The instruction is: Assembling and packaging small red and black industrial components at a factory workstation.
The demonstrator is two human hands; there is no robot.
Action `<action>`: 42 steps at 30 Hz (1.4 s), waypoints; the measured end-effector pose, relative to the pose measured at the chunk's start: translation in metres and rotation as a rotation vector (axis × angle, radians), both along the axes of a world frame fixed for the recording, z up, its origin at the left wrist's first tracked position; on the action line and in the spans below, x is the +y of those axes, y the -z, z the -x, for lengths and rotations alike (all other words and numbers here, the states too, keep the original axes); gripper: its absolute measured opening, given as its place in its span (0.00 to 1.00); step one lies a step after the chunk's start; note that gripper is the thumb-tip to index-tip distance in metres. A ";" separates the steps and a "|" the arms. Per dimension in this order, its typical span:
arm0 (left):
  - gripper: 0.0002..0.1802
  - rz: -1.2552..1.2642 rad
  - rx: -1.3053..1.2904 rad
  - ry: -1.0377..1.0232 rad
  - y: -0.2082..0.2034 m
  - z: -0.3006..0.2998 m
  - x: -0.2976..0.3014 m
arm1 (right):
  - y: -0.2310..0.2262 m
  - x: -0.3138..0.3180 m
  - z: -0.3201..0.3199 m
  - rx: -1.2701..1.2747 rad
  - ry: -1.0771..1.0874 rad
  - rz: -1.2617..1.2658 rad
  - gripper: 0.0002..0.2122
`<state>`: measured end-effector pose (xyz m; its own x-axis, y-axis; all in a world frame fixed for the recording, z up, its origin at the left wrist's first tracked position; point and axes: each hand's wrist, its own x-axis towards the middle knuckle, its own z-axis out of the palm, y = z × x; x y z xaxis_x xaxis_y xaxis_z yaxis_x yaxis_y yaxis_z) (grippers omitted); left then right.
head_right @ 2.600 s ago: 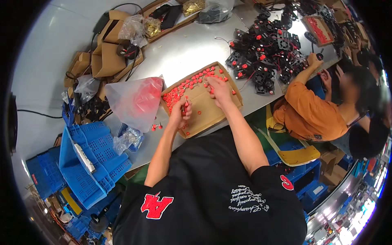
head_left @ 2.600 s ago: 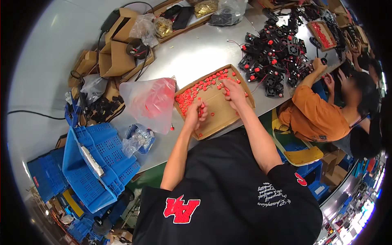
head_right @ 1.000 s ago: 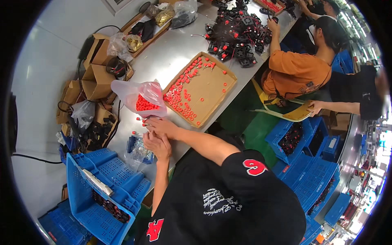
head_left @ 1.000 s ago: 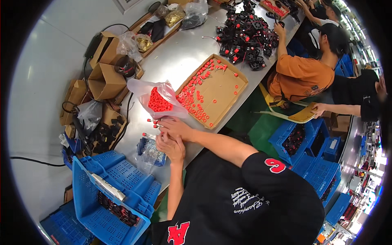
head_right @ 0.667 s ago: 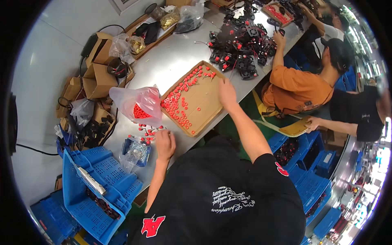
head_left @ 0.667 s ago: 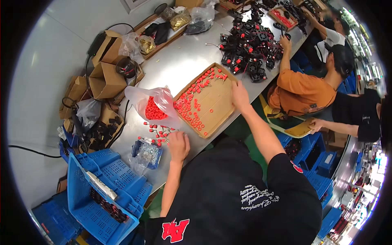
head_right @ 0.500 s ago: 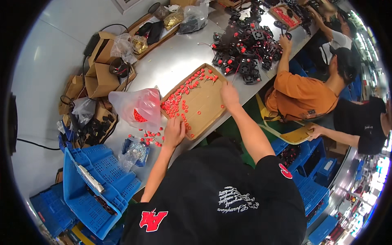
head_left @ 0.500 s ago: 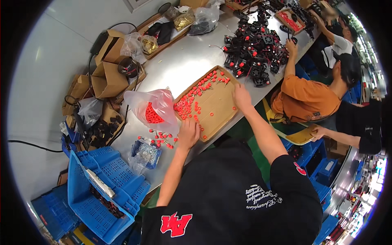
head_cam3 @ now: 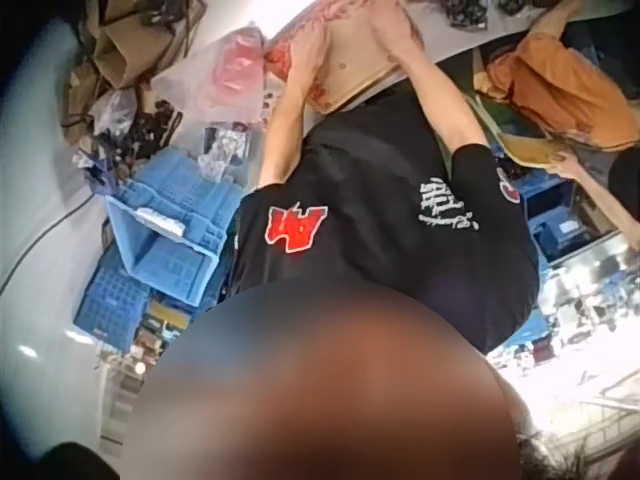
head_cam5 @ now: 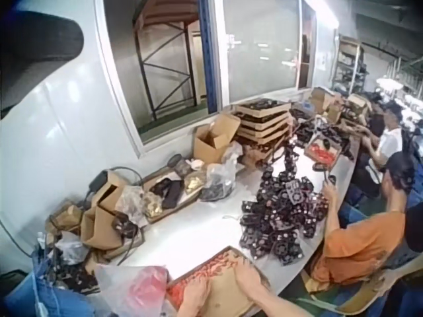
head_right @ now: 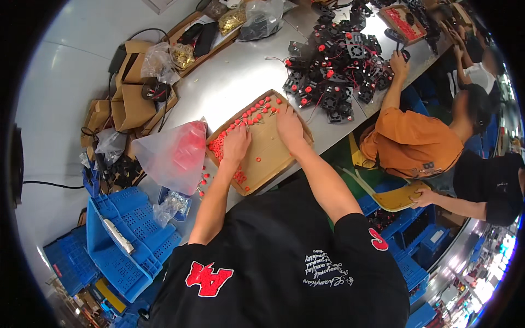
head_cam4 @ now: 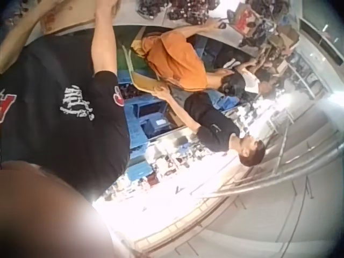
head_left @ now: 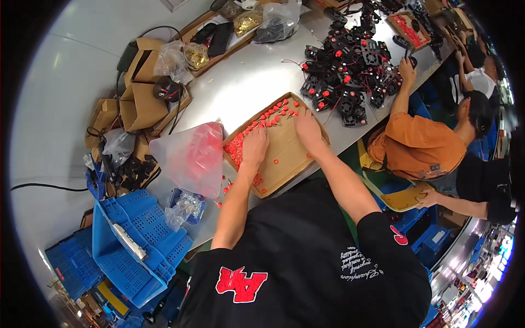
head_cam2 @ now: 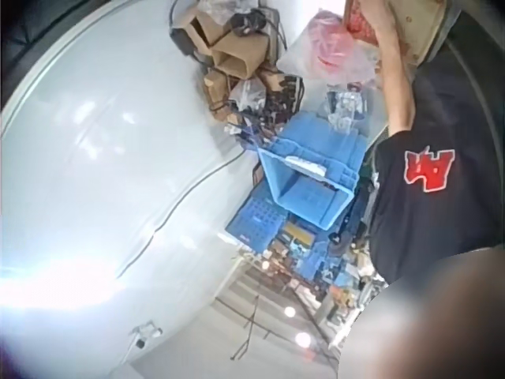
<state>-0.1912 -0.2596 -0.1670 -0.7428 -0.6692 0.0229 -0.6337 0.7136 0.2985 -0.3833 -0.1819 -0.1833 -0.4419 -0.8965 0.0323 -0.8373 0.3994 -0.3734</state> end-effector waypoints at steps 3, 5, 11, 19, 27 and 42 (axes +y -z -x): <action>0.08 -0.618 0.215 -0.273 -0.018 -0.011 0.008 | 0.015 -0.006 0.001 0.179 -0.099 -0.075 0.10; 0.06 -1.091 0.464 -0.520 -0.032 -0.022 0.017 | 0.018 -0.010 0.001 0.174 -0.078 -0.081 0.10; 0.11 -1.491 1.011 -1.099 -0.036 -0.023 0.023 | -0.009 -0.004 0.023 -0.239 -0.023 -0.016 0.11; 0.14 0.010 0.095 -0.238 -0.008 0.003 -0.002 | -0.046 0.003 0.024 -2.017 0.529 0.210 0.03; 0.17 0.068 -0.268 -0.184 0.012 0.009 -0.015 | -0.011 -0.018 -0.016 -0.427 0.055 0.069 0.11; 0.29 -0.098 -0.147 -0.209 -0.004 0.005 0.023 | -0.010 -0.023 -0.021 -0.976 0.139 0.295 0.09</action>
